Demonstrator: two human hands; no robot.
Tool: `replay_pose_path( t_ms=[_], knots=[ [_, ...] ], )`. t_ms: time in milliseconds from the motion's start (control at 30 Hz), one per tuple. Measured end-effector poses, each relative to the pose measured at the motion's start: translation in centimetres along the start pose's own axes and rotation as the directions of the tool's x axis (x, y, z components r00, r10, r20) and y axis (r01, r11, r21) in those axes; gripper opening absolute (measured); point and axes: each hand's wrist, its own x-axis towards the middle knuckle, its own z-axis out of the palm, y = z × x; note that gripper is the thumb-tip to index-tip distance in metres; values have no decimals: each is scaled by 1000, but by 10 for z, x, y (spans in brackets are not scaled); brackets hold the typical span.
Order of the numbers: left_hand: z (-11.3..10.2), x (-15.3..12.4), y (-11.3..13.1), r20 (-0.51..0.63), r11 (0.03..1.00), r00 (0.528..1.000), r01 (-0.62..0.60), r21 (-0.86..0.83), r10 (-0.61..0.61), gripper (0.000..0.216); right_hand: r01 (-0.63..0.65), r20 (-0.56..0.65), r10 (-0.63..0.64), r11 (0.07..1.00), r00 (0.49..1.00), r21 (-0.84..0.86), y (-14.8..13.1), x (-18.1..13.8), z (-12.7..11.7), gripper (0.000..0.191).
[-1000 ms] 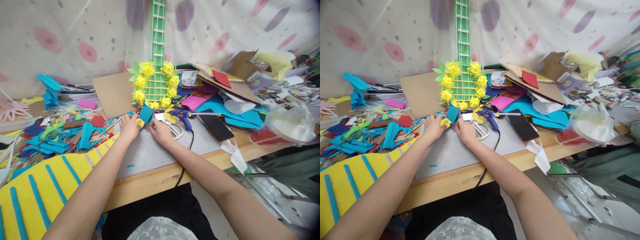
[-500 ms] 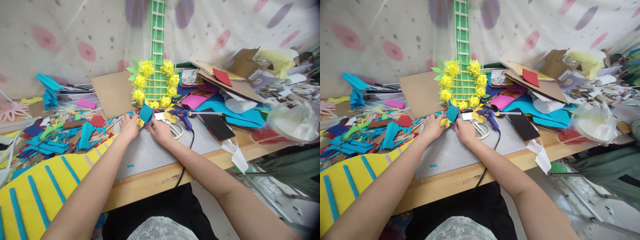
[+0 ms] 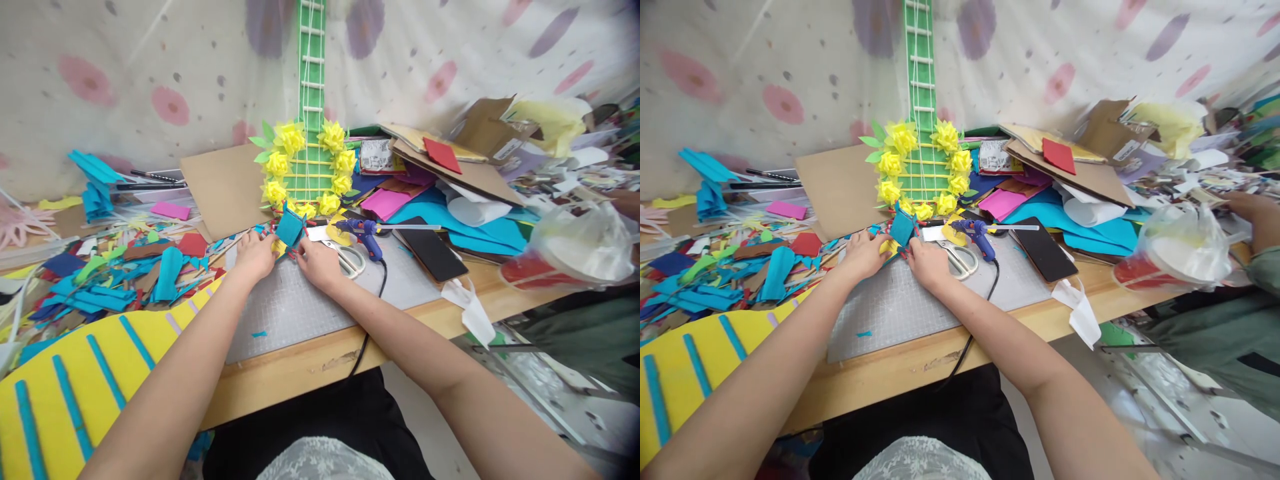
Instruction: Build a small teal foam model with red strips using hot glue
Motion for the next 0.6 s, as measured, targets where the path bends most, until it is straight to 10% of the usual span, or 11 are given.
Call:
replay_pose_path(
  t_ms=[600],
  knots=[
    [0, 2, 1, 26, 1000, 1000, -11, 19, 10, 45, 11, 0, -11, 1000, 1000, 8, 2, -2, 2, 18]
  ],
)
